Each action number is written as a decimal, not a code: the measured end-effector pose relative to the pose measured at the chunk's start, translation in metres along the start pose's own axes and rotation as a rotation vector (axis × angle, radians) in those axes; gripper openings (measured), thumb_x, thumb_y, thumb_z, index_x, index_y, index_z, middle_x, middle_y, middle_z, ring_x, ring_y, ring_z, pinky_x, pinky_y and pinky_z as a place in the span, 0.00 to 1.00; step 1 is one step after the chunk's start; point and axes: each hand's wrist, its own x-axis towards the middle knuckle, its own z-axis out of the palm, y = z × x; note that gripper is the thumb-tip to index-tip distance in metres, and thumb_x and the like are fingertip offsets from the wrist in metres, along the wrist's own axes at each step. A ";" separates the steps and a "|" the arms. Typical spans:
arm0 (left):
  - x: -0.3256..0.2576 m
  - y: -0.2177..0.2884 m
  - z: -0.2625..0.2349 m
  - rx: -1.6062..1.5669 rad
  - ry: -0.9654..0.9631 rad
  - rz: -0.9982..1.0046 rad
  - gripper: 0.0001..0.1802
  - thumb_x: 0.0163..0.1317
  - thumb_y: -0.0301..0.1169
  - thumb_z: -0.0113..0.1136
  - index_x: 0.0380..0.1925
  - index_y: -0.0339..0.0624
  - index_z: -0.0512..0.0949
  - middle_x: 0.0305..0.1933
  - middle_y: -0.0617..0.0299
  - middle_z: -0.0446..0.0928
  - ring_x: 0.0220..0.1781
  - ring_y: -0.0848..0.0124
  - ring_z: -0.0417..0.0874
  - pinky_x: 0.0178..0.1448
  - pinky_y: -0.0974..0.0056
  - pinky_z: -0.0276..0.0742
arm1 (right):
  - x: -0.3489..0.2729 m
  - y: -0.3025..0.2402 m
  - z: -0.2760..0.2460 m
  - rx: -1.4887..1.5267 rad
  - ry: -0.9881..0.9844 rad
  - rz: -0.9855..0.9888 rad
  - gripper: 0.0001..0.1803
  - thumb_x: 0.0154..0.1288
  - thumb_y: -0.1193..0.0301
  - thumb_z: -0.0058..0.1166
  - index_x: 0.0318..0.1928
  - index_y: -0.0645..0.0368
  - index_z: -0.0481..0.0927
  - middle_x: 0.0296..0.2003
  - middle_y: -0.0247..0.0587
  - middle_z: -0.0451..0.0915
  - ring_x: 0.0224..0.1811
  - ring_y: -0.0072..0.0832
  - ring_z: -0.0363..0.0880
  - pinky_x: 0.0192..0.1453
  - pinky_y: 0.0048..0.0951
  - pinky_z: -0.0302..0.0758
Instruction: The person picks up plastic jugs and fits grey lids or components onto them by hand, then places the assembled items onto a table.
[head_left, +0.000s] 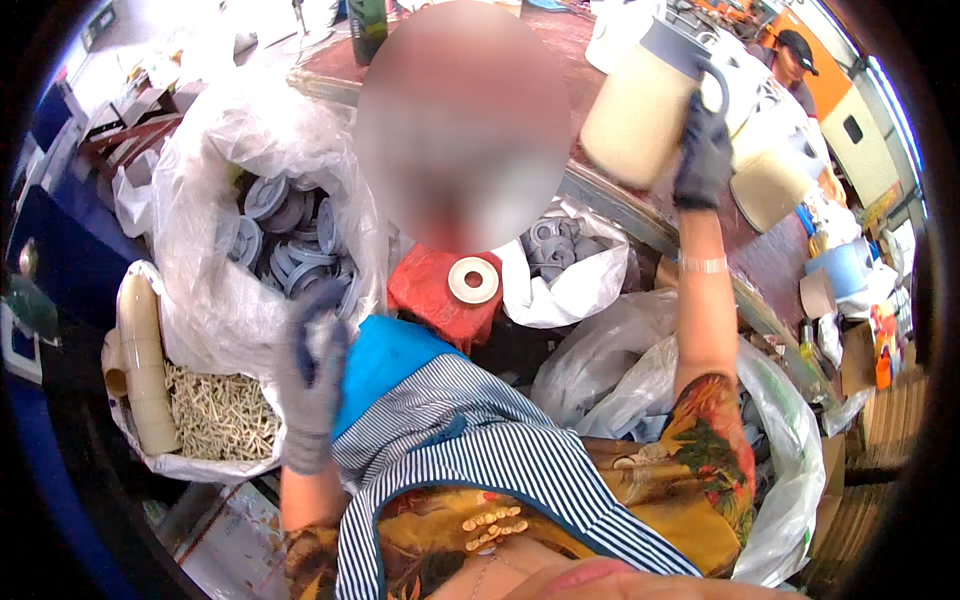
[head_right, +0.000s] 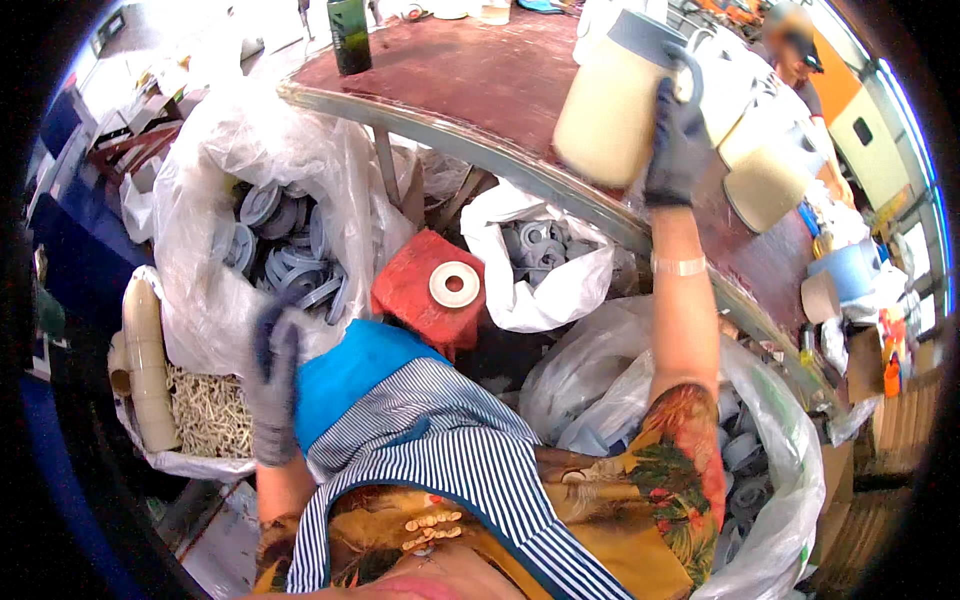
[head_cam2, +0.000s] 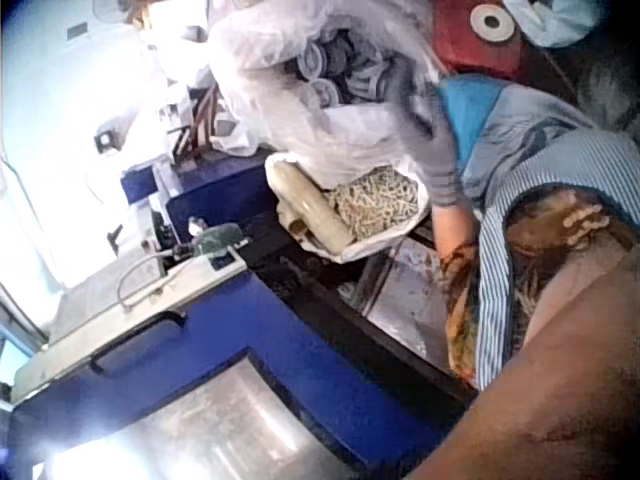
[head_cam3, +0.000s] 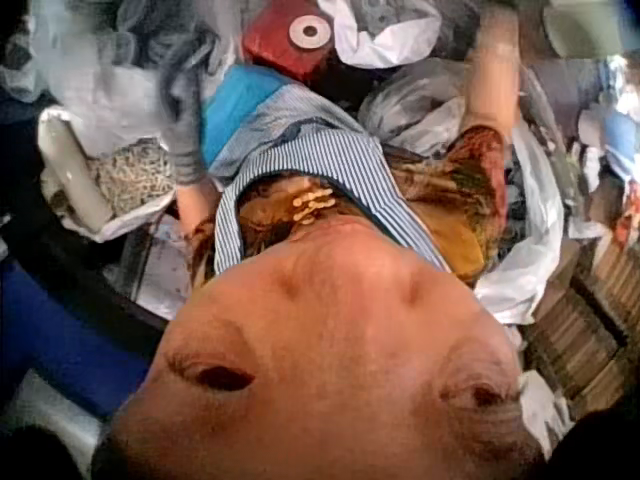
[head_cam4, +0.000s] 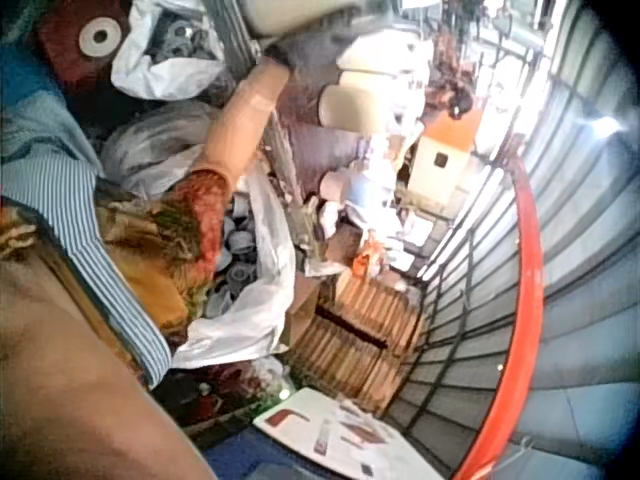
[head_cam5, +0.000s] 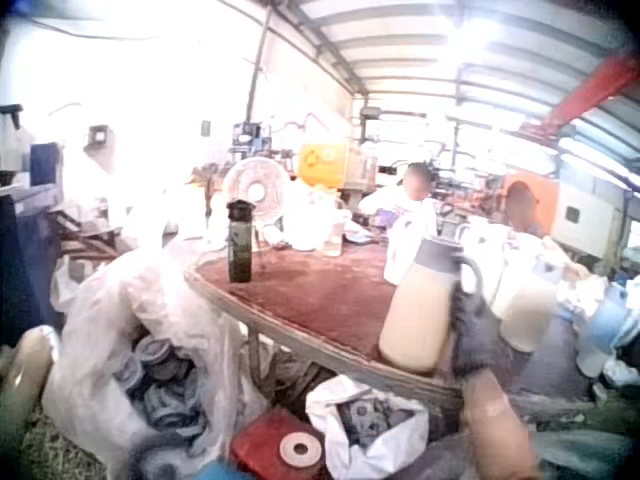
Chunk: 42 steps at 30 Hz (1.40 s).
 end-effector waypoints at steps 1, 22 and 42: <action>-0.010 -0.011 0.014 -0.014 -0.050 -0.058 0.21 0.63 0.27 0.57 0.55 0.34 0.72 0.55 0.51 0.77 0.59 0.62 0.75 0.67 0.59 0.65 | 0.027 0.025 0.006 -0.118 -0.061 0.003 0.22 0.63 0.53 0.60 0.42 0.61 0.78 0.26 0.25 0.72 0.27 0.15 0.70 0.31 0.16 0.65; -0.037 -0.090 0.035 0.150 -0.168 -0.140 0.25 0.74 0.41 0.43 0.56 0.26 0.71 0.57 0.47 0.75 0.60 0.59 0.74 0.67 0.57 0.65 | -0.325 0.113 -0.377 -1.020 0.385 0.825 0.23 0.64 0.50 0.53 0.48 0.55 0.81 0.39 0.44 0.82 0.40 0.37 0.81 0.42 0.34 0.76; -0.052 -0.078 0.045 0.065 -0.136 -0.296 0.21 0.72 0.35 0.47 0.56 0.30 0.72 0.57 0.48 0.76 0.60 0.60 0.74 0.67 0.58 0.64 | -0.186 0.072 -0.380 -1.842 -1.092 1.053 0.23 0.58 0.55 0.51 0.47 0.55 0.84 0.49 0.52 0.81 0.49 0.46 0.81 0.53 0.41 0.77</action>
